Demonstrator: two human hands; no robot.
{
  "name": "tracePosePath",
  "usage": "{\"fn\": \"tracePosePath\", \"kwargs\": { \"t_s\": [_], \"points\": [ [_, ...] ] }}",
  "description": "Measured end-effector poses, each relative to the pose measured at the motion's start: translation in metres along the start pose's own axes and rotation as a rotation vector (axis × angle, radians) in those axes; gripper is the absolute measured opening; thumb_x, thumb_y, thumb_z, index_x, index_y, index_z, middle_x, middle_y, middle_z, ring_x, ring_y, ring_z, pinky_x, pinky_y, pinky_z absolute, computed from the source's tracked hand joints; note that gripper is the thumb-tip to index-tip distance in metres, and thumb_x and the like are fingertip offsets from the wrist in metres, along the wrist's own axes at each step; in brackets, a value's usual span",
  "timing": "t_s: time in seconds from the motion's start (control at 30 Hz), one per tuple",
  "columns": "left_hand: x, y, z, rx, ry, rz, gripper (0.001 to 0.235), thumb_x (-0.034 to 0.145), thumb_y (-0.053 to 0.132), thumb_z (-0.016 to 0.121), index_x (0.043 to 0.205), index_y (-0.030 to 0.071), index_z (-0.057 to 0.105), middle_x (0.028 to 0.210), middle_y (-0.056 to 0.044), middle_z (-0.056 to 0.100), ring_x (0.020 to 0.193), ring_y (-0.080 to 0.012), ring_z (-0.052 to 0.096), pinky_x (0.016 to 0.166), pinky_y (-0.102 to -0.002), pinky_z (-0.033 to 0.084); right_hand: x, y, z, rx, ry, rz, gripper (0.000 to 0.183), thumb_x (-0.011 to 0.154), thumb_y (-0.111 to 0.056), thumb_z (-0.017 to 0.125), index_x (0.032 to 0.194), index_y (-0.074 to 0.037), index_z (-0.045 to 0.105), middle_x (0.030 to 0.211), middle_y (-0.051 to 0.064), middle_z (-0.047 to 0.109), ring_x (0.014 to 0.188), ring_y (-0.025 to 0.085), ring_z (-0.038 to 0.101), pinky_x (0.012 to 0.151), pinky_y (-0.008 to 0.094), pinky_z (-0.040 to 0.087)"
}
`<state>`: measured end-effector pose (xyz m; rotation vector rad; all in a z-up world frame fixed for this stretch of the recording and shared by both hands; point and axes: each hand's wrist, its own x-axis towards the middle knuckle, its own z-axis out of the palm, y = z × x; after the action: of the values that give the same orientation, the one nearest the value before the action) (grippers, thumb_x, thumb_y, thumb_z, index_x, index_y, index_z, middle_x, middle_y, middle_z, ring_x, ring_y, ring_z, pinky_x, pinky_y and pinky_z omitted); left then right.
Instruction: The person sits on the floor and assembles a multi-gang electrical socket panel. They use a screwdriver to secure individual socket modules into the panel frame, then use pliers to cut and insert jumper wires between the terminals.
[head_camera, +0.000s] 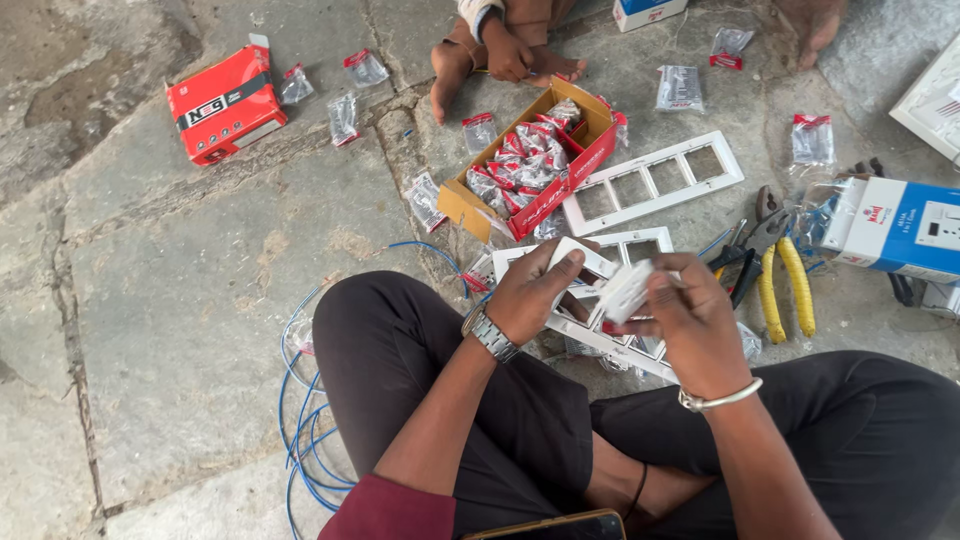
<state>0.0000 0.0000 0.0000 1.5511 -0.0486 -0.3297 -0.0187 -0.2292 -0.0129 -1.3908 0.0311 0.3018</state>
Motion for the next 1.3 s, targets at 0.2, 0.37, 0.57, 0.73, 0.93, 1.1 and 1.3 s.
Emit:
{"fn": "tracePosePath", "kwargs": {
  "t_s": [0.2,0.37,0.57,0.73,0.93,1.1,1.3],
  "points": [
    [0.004,-0.001,-0.002,-0.244,-0.072,-0.029,0.047,0.106,0.038,0.05,0.129,-0.002,0.059,0.1,-0.012,0.071,0.084,-0.0155,0.07,0.063,-0.032,0.062,0.001,-0.039,0.001,0.536,-0.089,0.206,0.032,0.103,-0.023,0.052,0.134,-0.016,0.044,0.11,0.009,0.071,0.09,0.033,0.074,0.079,0.051,0.063],
    [0.01,-0.005,-0.006,-0.202,-0.039,-0.063,0.05,0.107,0.042,0.049,0.119,-0.004,0.062,0.097,-0.014,0.072,0.073,-0.0184,0.071,0.061,-0.031,0.061,-0.006,-0.052,0.0,0.211,-0.186,0.091,0.071,0.09,-0.004,0.065,0.154,-0.015,0.035,0.115,0.014,0.07,0.099,0.024,0.071,0.082,0.04,0.061],
    [0.005,0.004,-0.02,-0.197,-0.074,-0.088,0.052,0.103,0.048,0.05,0.109,-0.001,0.065,0.095,-0.012,0.073,0.069,-0.018,0.071,0.062,-0.029,0.059,-0.016,-0.064,0.028,-0.159,-0.155,0.093,0.041,0.087,0.002,0.072,0.128,-0.001,0.068,0.113,0.016,0.076,0.098,0.019,0.072,0.082,0.031,0.058],
    [0.002,0.008,-0.024,0.09,-0.041,-0.026,0.061,0.104,0.054,0.05,0.107,-0.004,0.068,0.092,-0.011,0.069,0.082,-0.0143,0.065,0.075,-0.03,0.054,-0.019,-0.076,0.062,-0.768,-0.044,-0.217,0.033,0.087,-0.01,0.074,0.12,-0.016,0.076,0.114,0.006,0.075,0.093,0.019,0.074,0.079,0.031,0.055],
    [0.004,-0.004,-0.024,0.153,-0.045,0.002,0.074,0.1,0.062,0.045,0.125,-0.004,0.066,0.111,-0.014,0.07,0.105,-0.0201,0.065,0.093,-0.033,0.051,-0.016,-0.083,0.079,-0.82,0.009,-0.34,0.039,0.085,-0.014,0.076,0.123,-0.017,0.074,0.111,0.012,0.07,0.092,0.027,0.071,0.077,0.037,0.054],
    [0.009,-0.024,-0.023,0.192,-0.001,0.001,0.081,0.102,0.062,0.05,0.144,-0.007,0.05,0.138,-0.021,0.061,0.131,-0.0237,0.058,0.11,-0.033,0.044,-0.018,-0.079,0.082,-0.889,0.084,-0.367,0.028,0.087,-0.017,0.078,0.115,-0.015,0.078,0.11,0.01,0.075,0.093,0.026,0.072,0.078,0.036,0.054],
    [0.001,-0.013,-0.018,0.017,-0.096,0.038,0.07,0.1,0.062,0.049,0.131,0.003,0.068,0.115,-0.013,0.074,0.106,-0.0181,0.068,0.097,-0.032,0.053,-0.022,-0.066,0.081,-0.816,0.235,-0.368,0.013,0.088,-0.014,0.076,0.1,-0.01,0.078,0.095,0.006,0.077,0.081,0.022,0.075,0.071,0.034,0.055]
  ]
}}
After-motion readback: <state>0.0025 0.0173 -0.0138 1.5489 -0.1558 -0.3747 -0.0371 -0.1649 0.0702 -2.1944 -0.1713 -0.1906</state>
